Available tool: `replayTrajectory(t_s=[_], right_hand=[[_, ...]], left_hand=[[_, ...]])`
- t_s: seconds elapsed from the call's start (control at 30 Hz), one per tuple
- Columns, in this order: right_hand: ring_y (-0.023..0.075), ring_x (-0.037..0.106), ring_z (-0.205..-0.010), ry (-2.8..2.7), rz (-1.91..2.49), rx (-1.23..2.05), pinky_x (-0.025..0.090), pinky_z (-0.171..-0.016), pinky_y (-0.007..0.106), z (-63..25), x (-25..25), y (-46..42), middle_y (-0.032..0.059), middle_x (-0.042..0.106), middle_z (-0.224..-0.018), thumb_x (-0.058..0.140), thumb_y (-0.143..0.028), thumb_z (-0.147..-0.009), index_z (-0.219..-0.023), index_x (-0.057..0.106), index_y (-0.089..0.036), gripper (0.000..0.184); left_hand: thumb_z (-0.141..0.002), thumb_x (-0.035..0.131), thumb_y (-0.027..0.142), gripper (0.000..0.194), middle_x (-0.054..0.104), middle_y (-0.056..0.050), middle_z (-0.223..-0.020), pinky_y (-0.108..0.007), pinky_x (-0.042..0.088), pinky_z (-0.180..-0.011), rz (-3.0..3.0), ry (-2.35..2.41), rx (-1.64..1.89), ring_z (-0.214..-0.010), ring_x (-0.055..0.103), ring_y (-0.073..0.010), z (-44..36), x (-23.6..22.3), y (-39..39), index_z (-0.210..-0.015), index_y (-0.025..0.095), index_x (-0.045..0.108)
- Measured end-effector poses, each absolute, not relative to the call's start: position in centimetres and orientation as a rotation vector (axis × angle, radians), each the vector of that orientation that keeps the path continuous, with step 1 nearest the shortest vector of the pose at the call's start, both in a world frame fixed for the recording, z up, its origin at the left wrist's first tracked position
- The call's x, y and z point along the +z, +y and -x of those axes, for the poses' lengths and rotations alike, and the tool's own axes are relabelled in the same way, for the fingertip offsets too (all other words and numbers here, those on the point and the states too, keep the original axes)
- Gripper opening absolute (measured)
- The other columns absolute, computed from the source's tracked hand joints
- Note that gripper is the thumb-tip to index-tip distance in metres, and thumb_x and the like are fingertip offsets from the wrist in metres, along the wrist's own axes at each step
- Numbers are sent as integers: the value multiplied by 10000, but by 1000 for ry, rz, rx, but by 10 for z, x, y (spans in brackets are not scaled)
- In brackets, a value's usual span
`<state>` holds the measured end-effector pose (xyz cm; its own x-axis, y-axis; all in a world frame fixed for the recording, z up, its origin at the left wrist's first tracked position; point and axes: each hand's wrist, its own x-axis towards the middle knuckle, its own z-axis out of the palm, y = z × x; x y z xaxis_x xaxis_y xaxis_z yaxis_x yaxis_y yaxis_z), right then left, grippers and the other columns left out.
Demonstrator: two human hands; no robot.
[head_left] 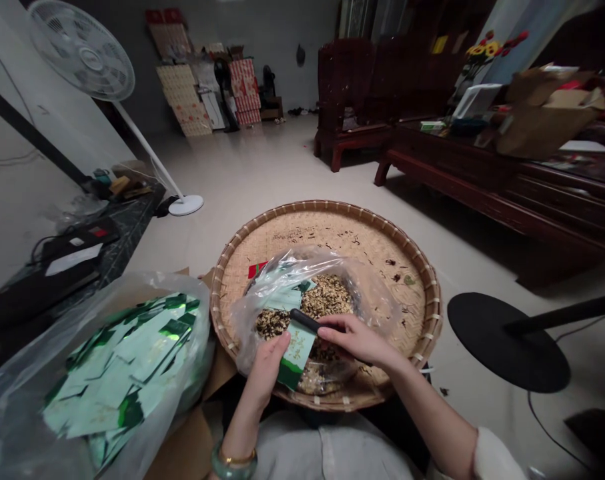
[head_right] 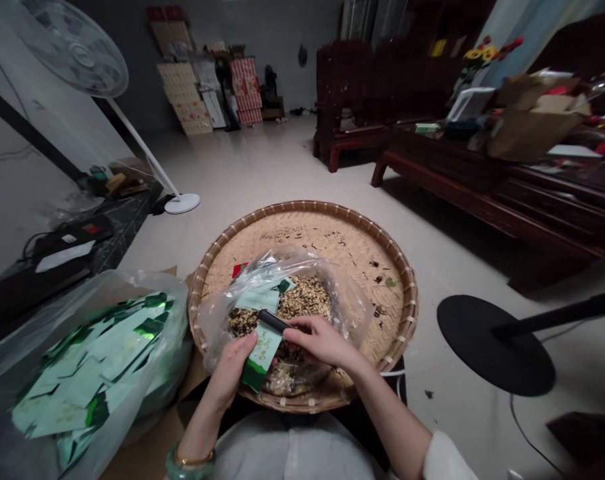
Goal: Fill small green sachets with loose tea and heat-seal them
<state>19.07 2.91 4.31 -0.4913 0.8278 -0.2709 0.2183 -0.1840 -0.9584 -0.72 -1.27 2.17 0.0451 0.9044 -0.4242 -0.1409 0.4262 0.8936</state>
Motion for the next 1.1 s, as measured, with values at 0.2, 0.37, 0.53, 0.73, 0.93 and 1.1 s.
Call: replayTrajectory(t_s=[0.2, 0.37, 0.53, 0.73, 0.93, 1.1], right_hand=[[65, 428, -390, -1403, 1245, 1819, 292, -353, 186, -203, 46, 32, 14, 655, -700, 583, -603, -749, -883, 651, -156, 471], [179, 599, -666, -1759, 1305, 1411, 428, -552, 250, -196, 48, 29, 56, 714, -850, 629, -455, -768, -1011, 700, -169, 382], [183, 593, -705, -1922, 1242, 1252, 416, -617, 258, -185, 48, 26, 31, 694, -776, 546, -410, -847, -901, 715, -173, 297], [75, 392, -393, -1525, 1321, 1722, 278, -358, 194, -197, 42, 29, -27, 550, -591, 572, -560, -776, -907, 644, -156, 431], [93, 444, -473, -1725, 1318, 1525, 321, -438, 206, -196, 44, 30, -2, 605, -661, 580, -519, -794, -962, 669, -153, 413], [118, 487, -556, -1850, 1247, 1391, 352, -513, 218, -186, 43, 28, -2, 585, -624, 546, -486, -827, -804, 675, -149, 361]], left_hand=[[-652, 653, 642, 552, 673, -48, -568, -255, 440, -526, -782, 1276, 970, -536, 587, -170, 9, 22, -14, -758, 105, 720], [-653, 639, 652, 546, 672, -38, -594, -235, 406, -509, -869, 1287, 933, -536, 548, -147, 4, 25, -12, -710, 113, 711], [-672, 626, 642, 527, 662, -30, -599, -231, 395, -528, -952, 1299, 937, -555, 530, -143, 3, 30, -11, -683, 119, 700], [-702, 598, 638, 527, 663, -39, -613, -250, 412, -527, -907, 1310, 936, -561, 557, -163, 10, 21, -13, -709, 118, 681], [-714, 588, 632, 534, 660, -40, -609, -256, 411, -527, -934, 1305, 922, -568, 552, -167, 7, 20, -13, -733, 108, 689], [-721, 572, 639, 547, 659, -39, -606, -257, 412, -528, -969, 1304, 904, -576, 554, -169, 6, 24, -14, -766, 108, 695]])
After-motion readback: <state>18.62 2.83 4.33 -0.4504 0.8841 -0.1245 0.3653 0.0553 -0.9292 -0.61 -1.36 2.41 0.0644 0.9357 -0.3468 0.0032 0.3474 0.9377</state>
